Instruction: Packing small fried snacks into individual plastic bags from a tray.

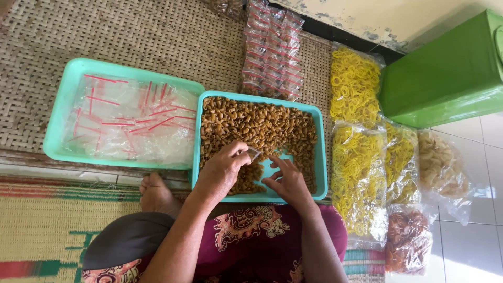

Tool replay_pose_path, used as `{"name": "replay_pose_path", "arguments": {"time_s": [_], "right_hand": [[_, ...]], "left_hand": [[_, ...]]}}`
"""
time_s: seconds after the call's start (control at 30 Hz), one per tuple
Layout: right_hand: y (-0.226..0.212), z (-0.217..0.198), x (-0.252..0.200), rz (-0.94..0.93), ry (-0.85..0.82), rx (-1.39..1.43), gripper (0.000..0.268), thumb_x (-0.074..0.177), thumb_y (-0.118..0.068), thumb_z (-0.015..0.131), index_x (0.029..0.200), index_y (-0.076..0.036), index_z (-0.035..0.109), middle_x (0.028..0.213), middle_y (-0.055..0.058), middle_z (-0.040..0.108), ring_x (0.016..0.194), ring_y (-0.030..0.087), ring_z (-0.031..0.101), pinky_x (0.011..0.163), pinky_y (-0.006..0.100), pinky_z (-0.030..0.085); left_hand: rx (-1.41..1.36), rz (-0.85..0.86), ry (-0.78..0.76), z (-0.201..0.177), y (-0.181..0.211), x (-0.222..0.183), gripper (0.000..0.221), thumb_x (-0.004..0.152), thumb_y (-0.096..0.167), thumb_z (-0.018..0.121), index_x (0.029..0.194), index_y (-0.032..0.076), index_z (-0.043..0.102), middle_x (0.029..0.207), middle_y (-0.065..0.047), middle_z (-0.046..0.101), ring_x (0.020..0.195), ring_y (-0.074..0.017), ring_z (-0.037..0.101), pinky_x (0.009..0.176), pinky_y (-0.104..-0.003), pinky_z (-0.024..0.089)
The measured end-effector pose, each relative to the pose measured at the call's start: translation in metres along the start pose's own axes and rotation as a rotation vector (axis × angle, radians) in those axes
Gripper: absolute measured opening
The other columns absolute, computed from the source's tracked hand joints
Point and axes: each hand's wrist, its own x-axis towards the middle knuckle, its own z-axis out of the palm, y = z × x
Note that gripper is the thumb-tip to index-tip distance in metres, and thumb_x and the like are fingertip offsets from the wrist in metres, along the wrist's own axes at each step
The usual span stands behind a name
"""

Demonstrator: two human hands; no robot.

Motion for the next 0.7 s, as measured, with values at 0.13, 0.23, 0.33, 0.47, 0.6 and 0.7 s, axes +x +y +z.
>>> {"name": "replay_pose_path", "arguments": {"time_s": [0.13,0.23,0.33,0.47,0.6,0.7], "right_hand": [[-0.01,0.011,0.001,0.065,-0.061,0.009,0.075,0.075,-0.01,0.09,0.14,0.006,0.056,0.113,0.026,0.065,0.083,0.033,0.076,0.072,0.039,0.067],[-0.002,0.022,0.01,0.079,-0.089,-0.003,0.08,0.074,-0.019,0.092,0.141,0.004,0.054,0.115,0.023,0.062,0.085,0.032,0.075,0.073,0.038,0.068],[0.008,0.031,0.015,0.048,-0.075,-0.032,0.08,0.076,-0.021,0.092,0.146,-0.005,0.055,0.112,0.015,0.06,0.085,0.029,0.075,0.072,0.037,0.068],[0.004,0.032,0.02,0.016,-0.023,-0.048,0.067,0.078,-0.028,0.091,0.138,-0.013,0.064,0.105,0.01,0.063,0.08,0.024,0.075,0.069,0.034,0.067],[-0.001,0.028,0.022,0.01,0.001,-0.071,0.038,0.082,-0.029,0.088,0.116,-0.019,0.075,0.082,0.004,0.063,0.064,0.024,0.074,0.058,0.033,0.065],[-0.016,0.021,0.019,-0.036,0.025,-0.027,0.029,0.083,-0.019,0.085,0.111,-0.016,0.076,0.081,0.009,0.066,0.066,0.03,0.075,0.061,0.038,0.065]], "left_hand": [[0.016,-0.025,-0.018,0.007,-0.001,0.0,0.022,0.088,-0.009,0.068,0.097,0.011,0.069,0.114,-0.005,0.059,0.093,-0.0213,0.073,0.078,-0.029,0.066],[0.03,-0.004,-0.009,0.008,-0.004,0.001,0.021,0.087,-0.01,0.069,0.095,0.01,0.066,0.114,-0.005,0.058,0.091,-0.024,0.073,0.075,-0.033,0.066],[0.025,0.006,0.009,0.006,-0.003,0.0,0.022,0.086,-0.011,0.068,0.094,0.01,0.066,0.114,-0.005,0.058,0.09,-0.0228,0.072,0.074,-0.031,0.065],[0.023,0.002,0.01,0.002,-0.001,0.003,0.023,0.086,-0.012,0.068,0.093,0.01,0.067,0.114,-0.005,0.058,0.09,-0.0226,0.073,0.076,-0.031,0.065],[0.013,-0.006,-0.004,-0.002,0.003,0.005,0.024,0.086,-0.013,0.067,0.093,0.01,0.067,0.113,-0.006,0.059,0.089,-0.0219,0.073,0.077,-0.03,0.065],[0.022,0.004,-0.014,-0.005,0.004,0.004,0.024,0.086,-0.013,0.067,0.093,0.01,0.067,0.114,-0.006,0.058,0.09,-0.0224,0.073,0.078,-0.031,0.065]]}}
